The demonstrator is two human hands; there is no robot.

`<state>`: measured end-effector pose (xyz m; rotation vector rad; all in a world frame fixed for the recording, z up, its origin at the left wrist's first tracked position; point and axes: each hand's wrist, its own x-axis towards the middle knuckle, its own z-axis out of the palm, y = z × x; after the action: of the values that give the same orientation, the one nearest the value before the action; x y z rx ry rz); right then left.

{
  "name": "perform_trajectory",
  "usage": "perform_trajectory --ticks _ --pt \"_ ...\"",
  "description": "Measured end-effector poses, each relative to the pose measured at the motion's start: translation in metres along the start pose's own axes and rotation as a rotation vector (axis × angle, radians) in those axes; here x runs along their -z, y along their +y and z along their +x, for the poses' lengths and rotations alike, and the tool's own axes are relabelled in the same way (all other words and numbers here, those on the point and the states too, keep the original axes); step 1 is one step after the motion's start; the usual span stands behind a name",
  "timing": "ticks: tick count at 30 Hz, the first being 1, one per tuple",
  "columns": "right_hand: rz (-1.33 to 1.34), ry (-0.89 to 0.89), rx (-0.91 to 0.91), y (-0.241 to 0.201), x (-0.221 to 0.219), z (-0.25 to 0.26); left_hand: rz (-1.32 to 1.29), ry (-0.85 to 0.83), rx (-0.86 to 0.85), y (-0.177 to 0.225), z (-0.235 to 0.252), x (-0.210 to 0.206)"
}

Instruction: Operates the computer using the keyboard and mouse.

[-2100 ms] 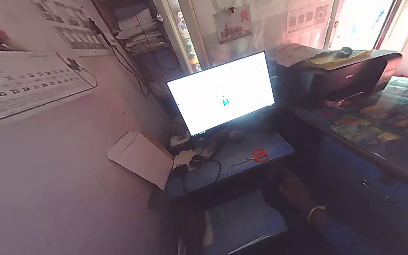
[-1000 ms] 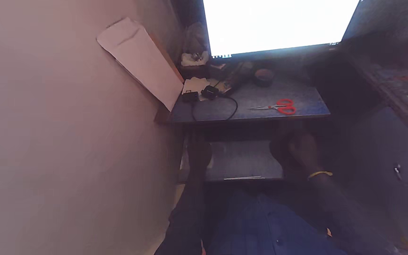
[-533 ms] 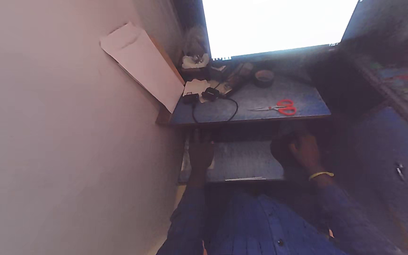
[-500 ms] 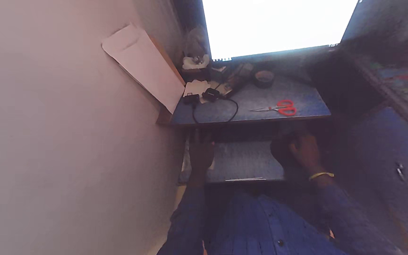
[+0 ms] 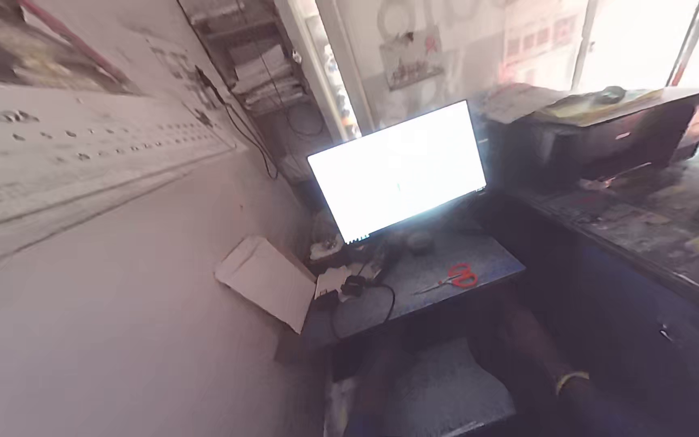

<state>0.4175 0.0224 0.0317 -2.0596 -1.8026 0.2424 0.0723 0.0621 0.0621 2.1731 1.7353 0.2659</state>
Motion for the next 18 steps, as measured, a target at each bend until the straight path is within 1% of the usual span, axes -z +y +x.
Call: perform_trajectory --ticks 2,4,5,7,9,10,11,13,14,16,18 --pt "-0.001 0.0 0.001 0.004 -0.003 0.0 -0.039 -0.087 0.044 0.01 0.007 0.008" --pt "0.002 -0.025 -0.015 0.003 0.0 0.001 -0.074 -0.182 0.043 0.02 0.008 0.021" --pt "0.007 -0.035 -0.021 0.003 0.001 0.0 -0.057 -0.18 0.028 0.021 0.008 0.021" --pt "0.03 -0.058 -0.017 0.001 0.004 -0.004 0.041 -0.213 0.047 0.037 -0.003 0.034" --pt "0.045 -0.04 -0.001 0.004 -0.001 -0.004 0.139 -0.141 0.039 0.046 -0.008 0.032" --pt "0.049 -0.041 -0.002 0.005 -0.001 -0.004 0.183 -0.144 0.009 0.047 -0.011 0.033" --pt "0.049 -0.045 -0.005 0.007 -0.003 -0.004 0.214 -0.161 -0.031 0.045 -0.014 0.033" --pt "0.041 -0.038 0.008 0.012 -0.009 -0.002 0.233 -0.143 -0.097 0.031 -0.013 0.019" --pt "0.037 -0.034 0.012 0.014 -0.011 0.0 0.234 -0.147 -0.119 0.02 -0.012 0.009" --pt "0.031 -0.031 0.007 0.014 -0.01 -0.001 0.193 -0.082 -0.166 0.013 -0.023 0.001" --pt "0.036 -0.033 -0.006 0.013 -0.007 -0.001 0.094 0.003 -0.134 0.003 -0.04 -0.006"
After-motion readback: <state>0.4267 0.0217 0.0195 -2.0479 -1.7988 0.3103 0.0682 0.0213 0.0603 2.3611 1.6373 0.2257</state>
